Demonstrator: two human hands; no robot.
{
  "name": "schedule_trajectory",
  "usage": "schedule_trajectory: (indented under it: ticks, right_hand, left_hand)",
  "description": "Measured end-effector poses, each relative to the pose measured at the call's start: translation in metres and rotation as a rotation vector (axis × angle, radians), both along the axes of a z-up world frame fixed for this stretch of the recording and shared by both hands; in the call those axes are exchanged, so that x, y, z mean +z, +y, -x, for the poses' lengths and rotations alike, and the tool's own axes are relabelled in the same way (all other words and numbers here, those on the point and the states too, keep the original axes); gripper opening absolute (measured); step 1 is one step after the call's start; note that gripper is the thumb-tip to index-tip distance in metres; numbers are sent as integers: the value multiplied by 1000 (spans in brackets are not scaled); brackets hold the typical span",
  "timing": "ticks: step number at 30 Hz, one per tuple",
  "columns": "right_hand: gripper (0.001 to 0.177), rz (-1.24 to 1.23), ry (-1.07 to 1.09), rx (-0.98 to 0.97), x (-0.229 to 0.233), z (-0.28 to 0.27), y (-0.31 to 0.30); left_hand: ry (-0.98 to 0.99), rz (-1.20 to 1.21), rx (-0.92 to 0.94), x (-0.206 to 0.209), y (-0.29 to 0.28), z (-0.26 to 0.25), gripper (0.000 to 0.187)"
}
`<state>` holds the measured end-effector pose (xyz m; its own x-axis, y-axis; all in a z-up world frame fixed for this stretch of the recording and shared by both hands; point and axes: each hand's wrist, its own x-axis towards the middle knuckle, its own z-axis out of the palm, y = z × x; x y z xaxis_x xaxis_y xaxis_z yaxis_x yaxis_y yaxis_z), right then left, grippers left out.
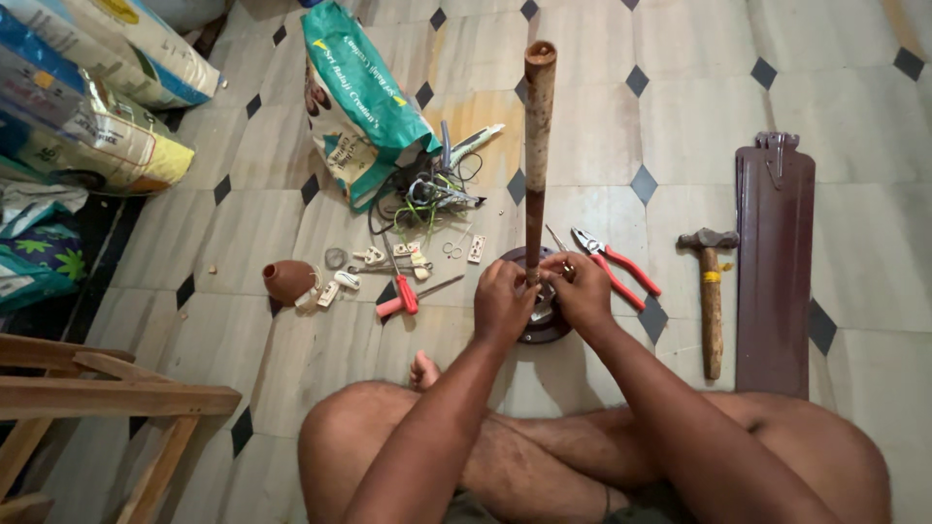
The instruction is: The person sits on the floor and assembles the central hub of an electric fan. They insert a metal rod into the hub and use their hands to tighten a nut onto the rod, securing the assembly.
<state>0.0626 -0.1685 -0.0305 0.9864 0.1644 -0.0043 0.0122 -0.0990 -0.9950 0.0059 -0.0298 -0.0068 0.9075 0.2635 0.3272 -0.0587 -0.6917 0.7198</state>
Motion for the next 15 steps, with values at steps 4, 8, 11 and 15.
schedule_trajectory:
  ticks: [4, 8, 11, 15]
  right_hand:
    - [16, -57, -79, 150, -3, 0, -2]
    - [18, -42, -56, 150, 6, 6, -5]
    - [15, 111, -98, 25, 14, 12, -4]
    - [12, 139, -62, -29, 14, 14, -8]
  left_hand:
    - [-1, 11, 28, 3, -5, 2, 26]
    - [18, -18, 49, 8, -6, 6, 27]
    - [-3, -34, -4, 12, -3, 7, 28]
    - [-11, -107, -30, 14, 2, 9, 26]
